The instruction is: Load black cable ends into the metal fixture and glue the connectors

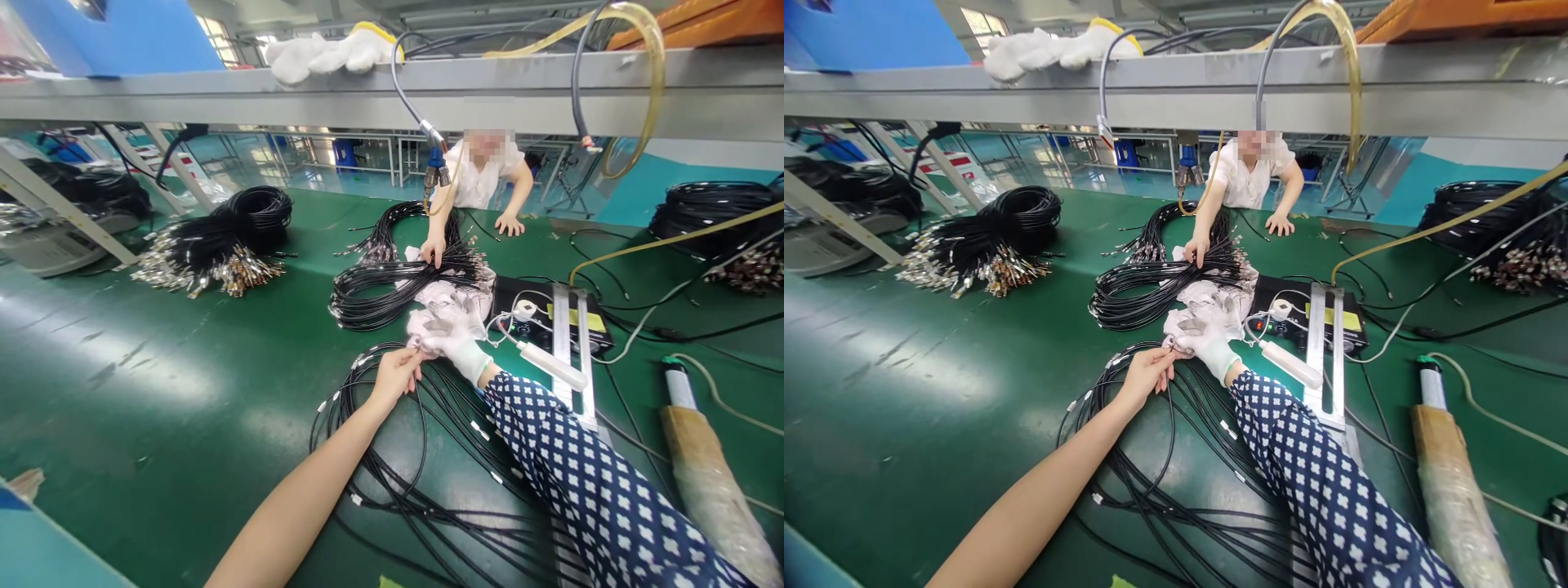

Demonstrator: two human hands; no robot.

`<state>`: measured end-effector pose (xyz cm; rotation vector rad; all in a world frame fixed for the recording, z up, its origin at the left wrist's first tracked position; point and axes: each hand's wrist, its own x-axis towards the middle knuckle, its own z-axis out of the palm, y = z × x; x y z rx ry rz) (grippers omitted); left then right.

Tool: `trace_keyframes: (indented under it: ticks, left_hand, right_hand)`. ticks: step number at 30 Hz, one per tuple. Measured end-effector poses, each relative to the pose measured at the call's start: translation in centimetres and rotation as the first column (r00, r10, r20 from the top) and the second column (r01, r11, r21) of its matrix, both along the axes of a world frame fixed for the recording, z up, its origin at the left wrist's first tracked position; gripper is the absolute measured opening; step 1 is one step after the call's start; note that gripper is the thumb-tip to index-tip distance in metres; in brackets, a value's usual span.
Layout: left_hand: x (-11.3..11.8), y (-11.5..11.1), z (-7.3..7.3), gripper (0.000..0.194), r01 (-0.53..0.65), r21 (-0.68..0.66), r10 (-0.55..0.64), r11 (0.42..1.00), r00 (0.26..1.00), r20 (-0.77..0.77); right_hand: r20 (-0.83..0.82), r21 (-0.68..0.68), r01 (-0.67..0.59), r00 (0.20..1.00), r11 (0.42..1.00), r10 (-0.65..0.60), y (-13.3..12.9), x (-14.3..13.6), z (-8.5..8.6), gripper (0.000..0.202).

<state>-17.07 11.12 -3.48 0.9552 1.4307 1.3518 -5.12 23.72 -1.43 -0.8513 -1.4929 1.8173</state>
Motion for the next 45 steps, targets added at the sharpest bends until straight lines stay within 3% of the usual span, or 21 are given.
trace_keyframes:
  ticks: [4,7,9,13,17,21,25,34,39,45]
  left_hand:
    - [0.1,-0.2,0.4,0.047,-0.021,0.001,0.021,1.000,1.000,0.023]
    - [0.2,-0.3,0.4,0.046,-0.031,-0.001,0.031,1.000,0.999,0.034]
    - [0.3,-0.3,0.3,0.047,-0.034,-0.001,0.034,0.999,0.999,0.036]
    - [0.3,-0.3,0.0,0.049,-0.038,0.009,0.038,0.999,0.999,0.027]
    - [0.2,-0.5,0.0,0.050,-0.032,0.027,0.032,0.999,0.999,0.014]
    - [0.3,-0.5,0.1,0.052,-0.031,0.037,0.031,0.999,0.999,0.008]
    - [0.4,-0.5,0.1,0.051,-0.032,0.035,0.032,0.999,0.999,0.009]
    - [0.4,-0.5,0.2,0.051,-0.046,0.034,0.046,0.998,0.999,0.011]
    - [0.4,-0.4,0.0,0.052,-0.045,0.025,0.044,0.999,0.999,0.011]
    - [0.4,-0.6,0.0,0.052,-0.048,0.008,0.048,0.999,0.999,-0.012]
  right_hand:
    - [0.005,0.158,0.202,0.979,0.966,-0.206,0.7,0.0,-0.3,0.038]
    - [-0.001,0.294,0.333,0.937,0.896,-0.349,1.7,0.0,0.1,0.044]
    - [0.018,0.405,0.354,0.919,0.843,-0.394,2.3,0.0,0.4,0.042]
    - [0.187,0.599,0.167,0.922,0.783,-0.340,2.2,0.3,0.3,0.032]
    - [0.351,0.693,-0.035,0.889,0.720,-0.294,1.0,0.5,0.0,0.031]
    - [0.390,0.748,-0.101,0.866,0.656,-0.312,-0.4,1.1,0.9,0.041]
    - [0.350,0.784,-0.071,0.871,0.616,-0.346,-1.8,2.0,2.1,0.038]
    - [0.265,0.779,0.123,0.824,0.615,-0.501,-1.0,3.2,3.5,0.039]
    - [0.426,0.755,-0.030,0.781,0.655,-0.456,-1.8,3.2,3.2,0.033]
    - [0.593,0.700,-0.183,0.688,0.691,-0.418,-2.3,2.0,2.2,0.043]
